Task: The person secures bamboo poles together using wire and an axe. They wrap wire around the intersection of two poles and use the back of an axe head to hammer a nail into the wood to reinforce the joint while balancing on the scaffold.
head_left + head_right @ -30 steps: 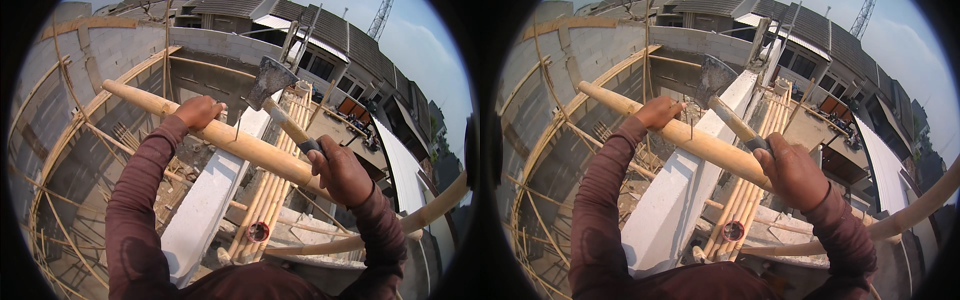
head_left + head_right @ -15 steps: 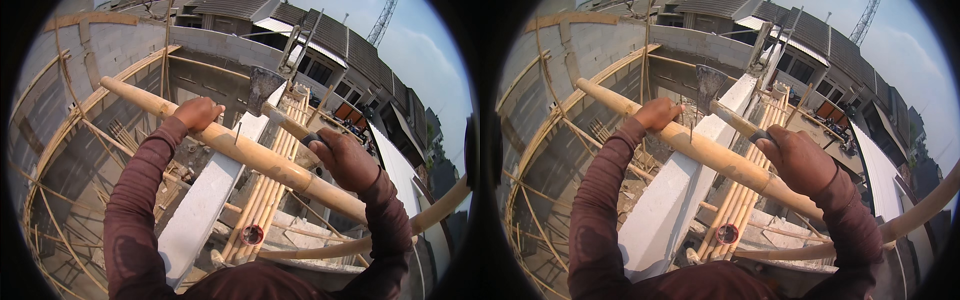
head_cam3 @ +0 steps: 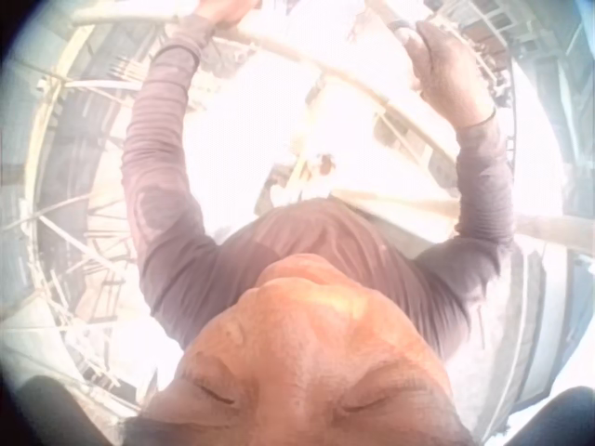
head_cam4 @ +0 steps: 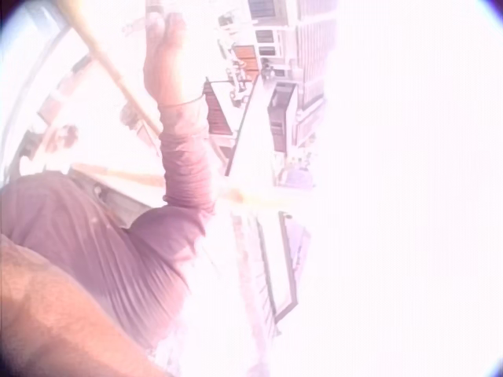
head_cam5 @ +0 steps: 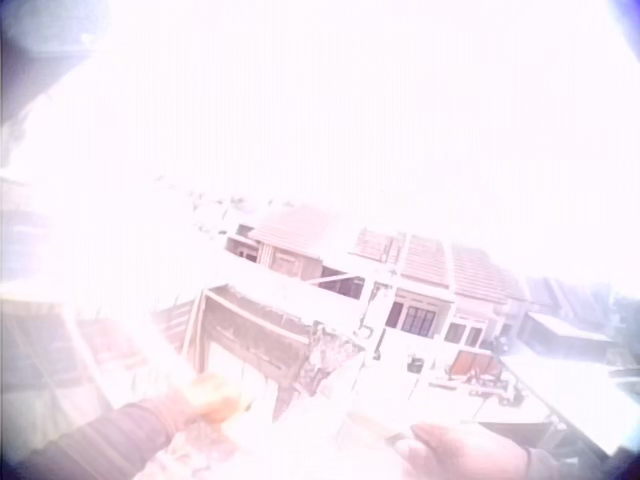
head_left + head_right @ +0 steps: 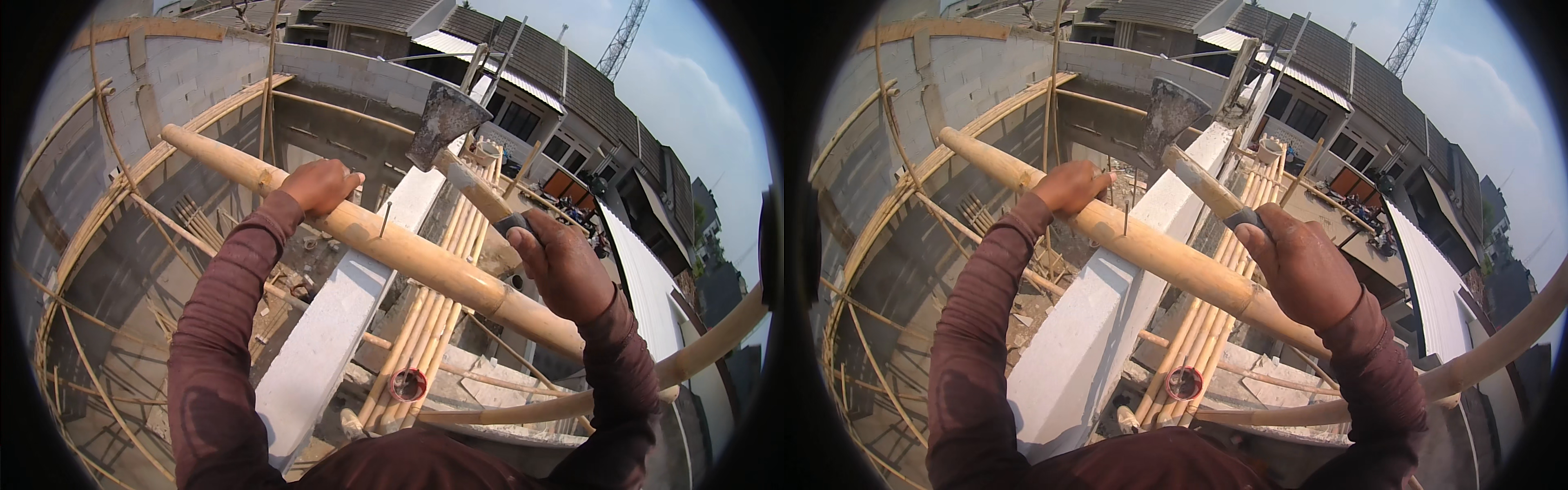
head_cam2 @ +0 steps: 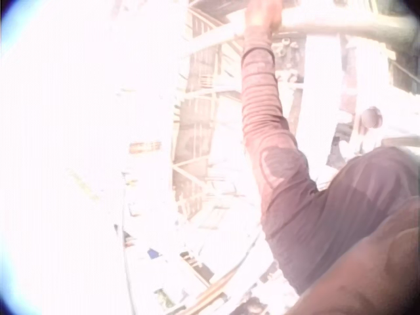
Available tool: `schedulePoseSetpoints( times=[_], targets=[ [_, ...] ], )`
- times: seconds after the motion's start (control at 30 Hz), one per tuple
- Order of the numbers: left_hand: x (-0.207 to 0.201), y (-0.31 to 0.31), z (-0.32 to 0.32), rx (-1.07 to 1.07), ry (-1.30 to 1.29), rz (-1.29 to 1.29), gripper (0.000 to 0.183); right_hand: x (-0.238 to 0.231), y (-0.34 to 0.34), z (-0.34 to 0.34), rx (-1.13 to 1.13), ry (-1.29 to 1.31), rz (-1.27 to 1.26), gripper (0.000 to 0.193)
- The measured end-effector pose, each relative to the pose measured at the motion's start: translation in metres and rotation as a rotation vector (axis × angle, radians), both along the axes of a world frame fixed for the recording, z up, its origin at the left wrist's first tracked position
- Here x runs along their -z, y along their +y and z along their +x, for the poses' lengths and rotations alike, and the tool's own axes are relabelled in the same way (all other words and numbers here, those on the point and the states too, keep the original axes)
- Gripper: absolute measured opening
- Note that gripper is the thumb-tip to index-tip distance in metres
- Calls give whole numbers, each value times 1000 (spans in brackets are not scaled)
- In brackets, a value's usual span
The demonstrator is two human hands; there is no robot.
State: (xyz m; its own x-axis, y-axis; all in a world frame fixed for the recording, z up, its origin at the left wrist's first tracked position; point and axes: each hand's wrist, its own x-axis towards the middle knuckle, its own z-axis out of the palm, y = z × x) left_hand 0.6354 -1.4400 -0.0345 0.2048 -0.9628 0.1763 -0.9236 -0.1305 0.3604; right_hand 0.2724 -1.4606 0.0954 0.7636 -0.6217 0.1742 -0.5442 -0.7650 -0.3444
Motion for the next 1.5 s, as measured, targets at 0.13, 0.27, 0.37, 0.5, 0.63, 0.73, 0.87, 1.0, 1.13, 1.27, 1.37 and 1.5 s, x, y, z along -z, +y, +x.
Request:
schedulePoseSetpoints(
  times=[0.13, 0.27, 0.37, 0.5, 0.63, 0.73, 0.87, 1.0, 1.13, 1.27, 1.37, 1.5],
  targets=[
    [5, 2, -2, -30, 12, -36, 56, -15, 11, 1, -50, -641, 121, 38],
    [-2, 0, -6, -27, 47, 43, 55, 27, 9, 8, -127, -109, -128, 34],
    [-6, -2, -7, -36, 43, 41, 54, 25, 4, 1, -75, 55, -48, 32],
    [-6, 5, -3, -51, 6, 52, 53, -11, 11, 2, 5, -248, 8, 34],
    [-7, 3, -7, -3, 3, 31, 53, -23, 26, 8, -77, -747, 82, 32],
    [-1, 1, -3, -16, 77, -24, 58, 25, 14, 8, -90, -213, -113, 31],
    [0, -1, 0, -69, 8, -54, 58, 15, 3, 4, -32, 126, -81, 30],
    [-4, 6, -5, -45, -5, -2, 56, -24, 11, -2, 5, -496, 104, 35],
    [-2, 1, -6, -29, 25, 31, 53, 4, 30, -3, -69, -786, 131, 31],
    [-8, 0, -9, -2, 79, 25, 54, 58, 24, 8, -9, 27, 48, 28],
    [0, 0, -3, -22, 80, -39, 56, 30, 22, 3, 4, -62, -23, 29],
    [3, 0, 0, -46, 57, -49, 56, -1, 25, -2, -24, -614, 47, 33]
  ],
)
